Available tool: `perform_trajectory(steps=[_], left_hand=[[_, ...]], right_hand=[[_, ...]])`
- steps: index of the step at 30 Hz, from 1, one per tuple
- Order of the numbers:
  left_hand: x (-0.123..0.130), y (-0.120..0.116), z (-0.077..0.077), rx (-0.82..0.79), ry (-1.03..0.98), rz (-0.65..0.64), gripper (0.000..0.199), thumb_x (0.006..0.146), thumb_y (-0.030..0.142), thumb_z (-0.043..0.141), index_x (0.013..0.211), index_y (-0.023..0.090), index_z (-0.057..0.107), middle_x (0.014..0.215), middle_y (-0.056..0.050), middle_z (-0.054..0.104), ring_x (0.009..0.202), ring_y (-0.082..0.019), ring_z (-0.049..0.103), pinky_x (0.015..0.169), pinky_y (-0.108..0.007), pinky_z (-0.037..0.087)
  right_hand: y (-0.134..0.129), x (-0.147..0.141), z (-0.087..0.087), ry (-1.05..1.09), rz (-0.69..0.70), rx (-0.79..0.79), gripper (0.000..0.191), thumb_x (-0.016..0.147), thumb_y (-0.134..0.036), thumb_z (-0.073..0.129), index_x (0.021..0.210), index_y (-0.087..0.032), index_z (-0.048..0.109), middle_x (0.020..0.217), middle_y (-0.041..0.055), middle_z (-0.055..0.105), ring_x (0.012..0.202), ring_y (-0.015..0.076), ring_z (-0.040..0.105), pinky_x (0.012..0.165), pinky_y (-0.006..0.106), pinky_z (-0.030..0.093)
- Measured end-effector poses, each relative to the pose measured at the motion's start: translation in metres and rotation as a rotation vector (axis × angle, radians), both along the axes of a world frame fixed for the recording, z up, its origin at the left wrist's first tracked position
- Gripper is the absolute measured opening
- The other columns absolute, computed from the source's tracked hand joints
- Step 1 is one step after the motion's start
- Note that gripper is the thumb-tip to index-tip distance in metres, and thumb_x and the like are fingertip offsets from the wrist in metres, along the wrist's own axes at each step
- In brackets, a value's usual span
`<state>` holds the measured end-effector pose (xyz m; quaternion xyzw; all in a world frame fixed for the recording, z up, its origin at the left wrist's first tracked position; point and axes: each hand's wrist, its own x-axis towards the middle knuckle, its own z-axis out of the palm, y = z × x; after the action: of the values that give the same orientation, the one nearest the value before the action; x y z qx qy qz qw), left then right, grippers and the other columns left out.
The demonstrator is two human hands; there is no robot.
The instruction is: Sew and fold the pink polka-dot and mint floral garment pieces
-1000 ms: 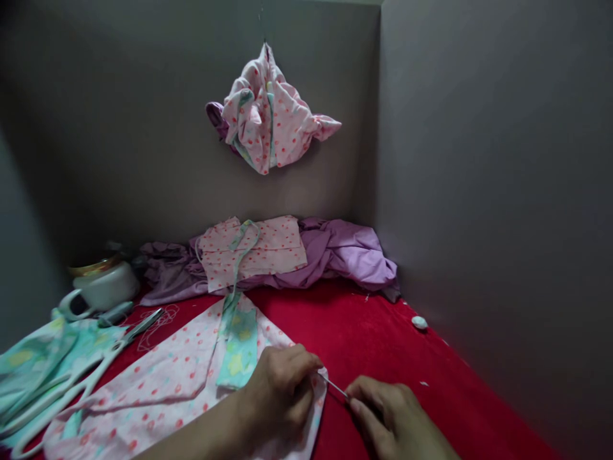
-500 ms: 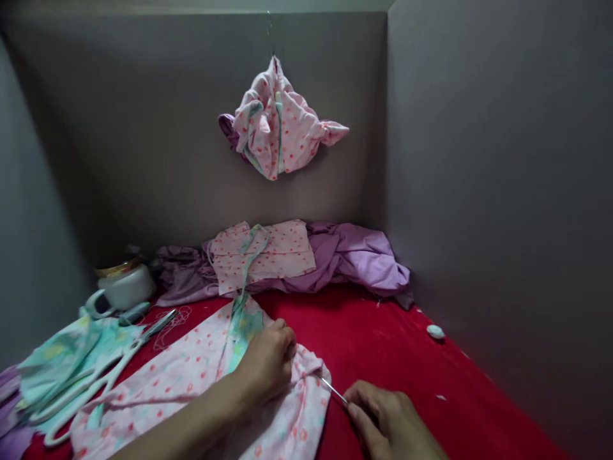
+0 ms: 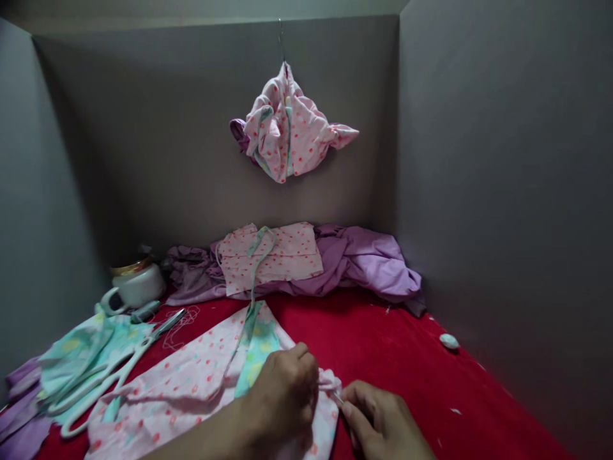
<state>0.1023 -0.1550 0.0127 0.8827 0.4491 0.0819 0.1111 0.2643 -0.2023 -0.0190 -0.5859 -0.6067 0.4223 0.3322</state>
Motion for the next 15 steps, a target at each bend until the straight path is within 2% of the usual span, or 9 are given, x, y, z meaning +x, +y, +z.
perform_trajectory(steps=[4, 7, 9, 11, 13, 15], left_hand=[[0.002, -0.004, -0.001, -0.053, -0.185, 0.008, 0.015, 0.062, 0.014, 0.053, 0.072, 0.013, 0.064, 0.075, -0.01, 0.062, 0.057, -0.016, 0.048, 0.051, -0.03, 0.024], [-0.01, 0.008, 0.013, -0.096, -0.386, 0.078, 0.009, 0.064, 0.013, 0.053, 0.058, 0.015, 0.059, 0.062, -0.005, 0.058, 0.054, -0.013, 0.045, 0.052, -0.027, 0.028], [-0.029, 0.025, 0.026, -0.088, -0.503, 0.202, 0.015, 0.07, 0.014, 0.049, 0.057, 0.016, 0.057, 0.061, -0.003, 0.057, 0.058, -0.012, 0.047, 0.056, -0.025, 0.033], [-0.051, 0.047, 0.033, -0.092, -0.633, 0.382, 0.016, 0.073, 0.014, 0.046, 0.063, 0.016, 0.058, 0.063, -0.003, 0.058, 0.062, -0.013, 0.051, 0.059, -0.024, 0.037], [-0.07, 0.067, 0.033, -0.187, -0.727, 0.535, 0.014, 0.071, 0.012, 0.045, 0.065, 0.015, 0.057, 0.053, 0.0, 0.053, 0.049, -0.012, 0.049, 0.05, -0.023, 0.037], [-0.082, 0.078, 0.025, -0.305, -0.81, 0.636, 0.009, 0.069, 0.012, 0.048, 0.066, 0.014, 0.057, 0.045, 0.003, 0.048, 0.039, -0.01, 0.044, 0.043, -0.023, 0.036]], right_hand=[[0.007, -0.01, 0.002, 0.032, 0.02, 0.001, 0.022, 0.078, -0.034, 0.046, 0.062, -0.019, 0.048, 0.056, -0.0027, 0.044, 0.054, 0.0119, 0.04, 0.051, 0.022, 0.032], [0.011, -0.01, 0.0, 0.061, 0.04, -0.026, 0.024, 0.078, -0.036, 0.045, 0.06, -0.019, 0.045, 0.055, -0.0028, 0.044, 0.054, 0.0118, 0.041, 0.052, 0.022, 0.03], [0.013, -0.008, -0.002, 0.102, 0.05, -0.055, 0.027, 0.078, -0.04, 0.046, 0.061, -0.019, 0.045, 0.055, -0.0031, 0.043, 0.053, 0.0113, 0.039, 0.051, 0.023, 0.028], [0.014, -0.007, -0.005, 0.152, 0.061, -0.088, 0.029, 0.076, -0.043, 0.049, 0.062, -0.018, 0.046, 0.055, -0.0036, 0.042, 0.052, 0.0107, 0.036, 0.049, 0.022, 0.026], [0.015, -0.006, -0.009, 0.21, 0.063, -0.095, 0.032, 0.075, -0.047, 0.053, 0.063, -0.017, 0.049, 0.054, -0.0039, 0.041, 0.052, 0.0103, 0.035, 0.05, 0.022, 0.026], [0.016, -0.005, -0.012, 0.273, 0.038, -0.091, 0.035, 0.074, -0.051, 0.056, 0.065, -0.016, 0.053, 0.053, -0.0041, 0.041, 0.052, 0.01, 0.035, 0.05, 0.022, 0.026]])
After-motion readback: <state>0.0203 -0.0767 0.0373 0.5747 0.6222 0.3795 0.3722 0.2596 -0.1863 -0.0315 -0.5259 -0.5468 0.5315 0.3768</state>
